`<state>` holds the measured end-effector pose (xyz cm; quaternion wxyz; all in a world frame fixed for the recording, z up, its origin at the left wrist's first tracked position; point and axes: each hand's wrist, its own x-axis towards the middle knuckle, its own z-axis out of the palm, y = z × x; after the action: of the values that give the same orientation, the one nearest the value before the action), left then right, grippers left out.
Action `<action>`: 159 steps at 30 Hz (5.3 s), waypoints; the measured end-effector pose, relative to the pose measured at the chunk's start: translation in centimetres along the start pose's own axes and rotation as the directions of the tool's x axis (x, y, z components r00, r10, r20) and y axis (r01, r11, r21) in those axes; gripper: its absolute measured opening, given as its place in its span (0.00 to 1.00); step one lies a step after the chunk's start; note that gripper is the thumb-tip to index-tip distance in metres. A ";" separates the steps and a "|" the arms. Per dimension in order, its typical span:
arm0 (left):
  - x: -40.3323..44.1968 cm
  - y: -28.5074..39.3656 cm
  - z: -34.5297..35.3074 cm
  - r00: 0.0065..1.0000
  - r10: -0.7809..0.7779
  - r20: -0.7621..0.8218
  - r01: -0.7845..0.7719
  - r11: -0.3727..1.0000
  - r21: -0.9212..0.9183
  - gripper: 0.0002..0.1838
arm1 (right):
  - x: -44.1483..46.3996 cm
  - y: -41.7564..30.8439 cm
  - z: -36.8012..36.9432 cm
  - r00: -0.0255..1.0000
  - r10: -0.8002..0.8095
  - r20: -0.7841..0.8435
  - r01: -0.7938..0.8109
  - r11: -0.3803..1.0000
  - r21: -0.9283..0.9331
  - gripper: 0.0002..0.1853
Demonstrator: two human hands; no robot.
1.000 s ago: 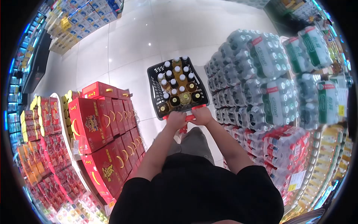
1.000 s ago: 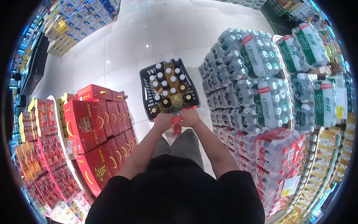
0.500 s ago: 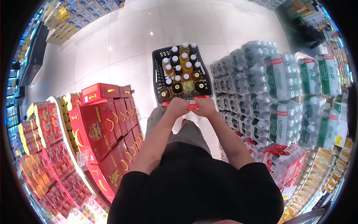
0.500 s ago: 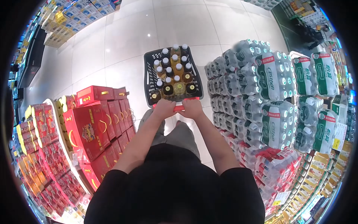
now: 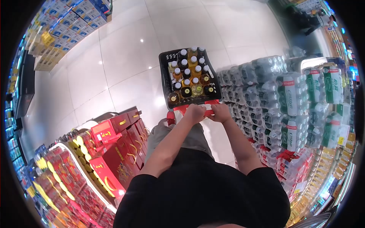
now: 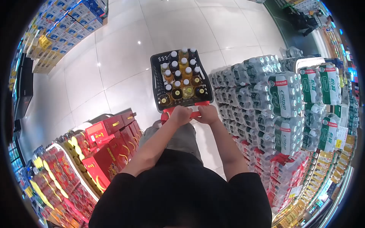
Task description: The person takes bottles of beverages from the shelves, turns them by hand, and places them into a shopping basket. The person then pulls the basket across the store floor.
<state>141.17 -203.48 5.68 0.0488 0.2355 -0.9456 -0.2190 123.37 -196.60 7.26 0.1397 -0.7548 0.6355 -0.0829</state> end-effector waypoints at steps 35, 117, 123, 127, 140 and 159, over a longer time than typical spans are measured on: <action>29.2 -28.9 -12.6 0.931 0.364 0.033 -0.361 0.930 -0.065 0.16 | 33.1 13.4 -4.3 0.926 0.330 -0.181 -0.308 0.941 0.139 0.25; 147.4 -34.0 -12.9 0.009 0.886 0.463 -0.883 0.224 -0.411 0.15 | 72.9 97.6 -30.0 -0.022 0.949 -0.314 -0.896 0.121 0.426 0.26; 154.2 -28.7 -11.5 -0.016 0.816 0.578 -0.913 0.224 -0.342 0.15 | 70.7 104.9 -32.2 -0.046 0.953 -0.299 -0.882 0.102 0.460 0.28; 158.3 -24.2 -10.2 -0.033 0.718 0.695 -0.939 0.217 -0.268 0.16 | 68.4 109.4 -33.8 -0.103 0.956 -0.273 -0.871 0.045 0.489 0.29; 168.1 -14.7 -6.1 -0.098 0.625 0.774 -0.955 0.161 -0.251 0.16 | 63.7 120.1 -37.3 -0.275 0.955 -0.109 -0.793 -0.161 0.588 0.33; 178.2 -13.7 -1.1 -0.611 0.428 0.666 -0.711 0.074 -0.699 0.18 | 68.4 126.6 -42.0 -0.510 0.856 0.089 -0.742 -0.490 0.458 0.33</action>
<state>-10.42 -297.89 -1.26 -0.4249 -0.6587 -0.6146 -0.0887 4.40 -287.63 3.40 0.1356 0.2216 0.9528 -0.1574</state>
